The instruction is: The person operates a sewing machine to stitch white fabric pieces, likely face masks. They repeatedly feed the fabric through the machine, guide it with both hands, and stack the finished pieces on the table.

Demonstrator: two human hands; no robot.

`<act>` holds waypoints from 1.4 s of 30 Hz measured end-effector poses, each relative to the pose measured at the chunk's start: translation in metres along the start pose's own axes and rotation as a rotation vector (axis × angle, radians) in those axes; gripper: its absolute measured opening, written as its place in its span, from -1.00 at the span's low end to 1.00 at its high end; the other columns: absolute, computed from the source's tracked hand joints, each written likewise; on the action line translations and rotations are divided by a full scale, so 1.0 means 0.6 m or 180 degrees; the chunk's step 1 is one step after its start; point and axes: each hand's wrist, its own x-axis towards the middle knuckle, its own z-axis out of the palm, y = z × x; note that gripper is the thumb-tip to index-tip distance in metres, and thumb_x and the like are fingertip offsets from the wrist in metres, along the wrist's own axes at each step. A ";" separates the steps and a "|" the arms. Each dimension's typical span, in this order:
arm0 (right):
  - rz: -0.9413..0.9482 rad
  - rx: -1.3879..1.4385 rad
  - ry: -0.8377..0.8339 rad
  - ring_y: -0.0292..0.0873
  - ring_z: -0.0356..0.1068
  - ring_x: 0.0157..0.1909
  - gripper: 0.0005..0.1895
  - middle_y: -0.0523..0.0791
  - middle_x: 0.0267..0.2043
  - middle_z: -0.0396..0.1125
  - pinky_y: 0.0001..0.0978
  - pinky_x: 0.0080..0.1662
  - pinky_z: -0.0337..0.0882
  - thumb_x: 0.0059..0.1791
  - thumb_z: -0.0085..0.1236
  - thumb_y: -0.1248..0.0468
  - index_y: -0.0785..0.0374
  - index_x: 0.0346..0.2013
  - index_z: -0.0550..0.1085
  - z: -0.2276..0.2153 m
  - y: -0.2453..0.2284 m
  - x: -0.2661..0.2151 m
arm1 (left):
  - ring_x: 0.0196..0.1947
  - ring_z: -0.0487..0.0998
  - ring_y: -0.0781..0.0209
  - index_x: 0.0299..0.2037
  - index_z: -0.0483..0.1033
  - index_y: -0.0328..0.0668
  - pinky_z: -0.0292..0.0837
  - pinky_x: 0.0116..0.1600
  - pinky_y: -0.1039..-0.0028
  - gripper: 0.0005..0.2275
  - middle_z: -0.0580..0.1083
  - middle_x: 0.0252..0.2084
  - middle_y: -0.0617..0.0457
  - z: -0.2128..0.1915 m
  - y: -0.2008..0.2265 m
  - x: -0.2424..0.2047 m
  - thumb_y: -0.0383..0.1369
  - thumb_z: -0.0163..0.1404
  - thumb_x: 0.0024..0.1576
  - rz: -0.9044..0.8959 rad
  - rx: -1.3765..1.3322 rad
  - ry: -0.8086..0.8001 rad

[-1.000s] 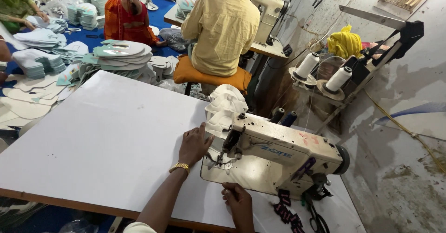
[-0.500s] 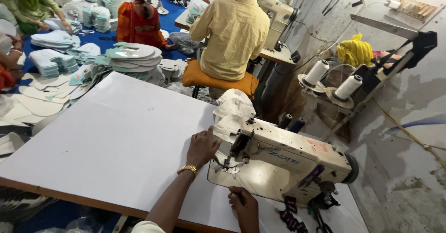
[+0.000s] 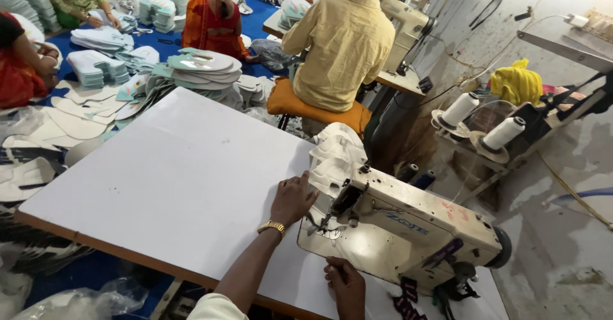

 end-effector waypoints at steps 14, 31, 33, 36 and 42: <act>-0.0046 -0.0347 0.0041 -0.28 0.41 -0.30 -0.75 -0.11 -0.30 0.50 -0.42 -0.25 0.40 0.01 0.12 0.38 0.32 -0.03 0.59 -0.001 -0.001 -0.001 | 0.09 0.49 -0.08 0.32 0.23 -0.37 0.23 0.28 0.10 -0.41 0.53 -0.02 -0.23 0.007 -0.011 -0.002 -0.06 -0.04 0.22 0.0123 -0.0139 0.0237; -0.0155 -0.0140 0.0001 -0.28 0.37 -0.33 -0.75 -0.08 -0.32 0.48 -0.45 -0.28 0.37 0.01 0.12 0.41 0.38 -0.03 0.58 -0.011 0.027 0.017 | 0.12 0.48 -0.04 0.33 0.21 -0.36 0.22 0.31 0.13 -0.40 0.54 -0.05 -0.19 -0.001 -0.010 -0.003 -0.03 -0.03 0.24 0.0032 -0.0106 0.0071; -0.0189 -0.0106 -0.0015 -0.28 0.37 -0.33 -0.75 -0.08 -0.32 0.48 -0.45 -0.28 0.37 0.02 0.12 0.40 0.38 -0.03 0.58 -0.011 0.028 0.017 | 0.12 0.48 -0.04 0.33 0.21 -0.37 0.22 0.30 0.12 -0.39 0.53 -0.04 -0.19 0.005 -0.013 -0.001 -0.03 -0.03 0.24 0.0064 -0.0090 0.0099; -0.0252 -0.0133 -0.0040 -0.28 0.38 -0.34 -0.75 -0.08 -0.32 0.48 -0.45 -0.28 0.39 0.01 0.13 0.40 0.37 -0.03 0.58 -0.008 0.023 0.015 | 0.12 0.48 -0.03 0.35 0.19 -0.39 0.23 0.29 0.12 -0.39 0.53 -0.02 -0.18 0.010 -0.017 0.002 -0.03 -0.06 0.25 0.0075 -0.0056 0.0117; -0.0282 -0.0172 -0.0049 -0.29 0.38 -0.32 -0.76 -0.09 -0.32 0.48 -0.45 -0.27 0.39 0.02 0.12 0.40 0.38 -0.03 0.58 -0.010 0.029 0.018 | 0.14 0.47 -0.04 0.32 0.21 -0.39 0.22 0.28 0.13 -0.39 0.53 0.00 -0.19 0.015 -0.020 0.001 -0.01 -0.06 0.24 0.0165 -0.0009 0.0233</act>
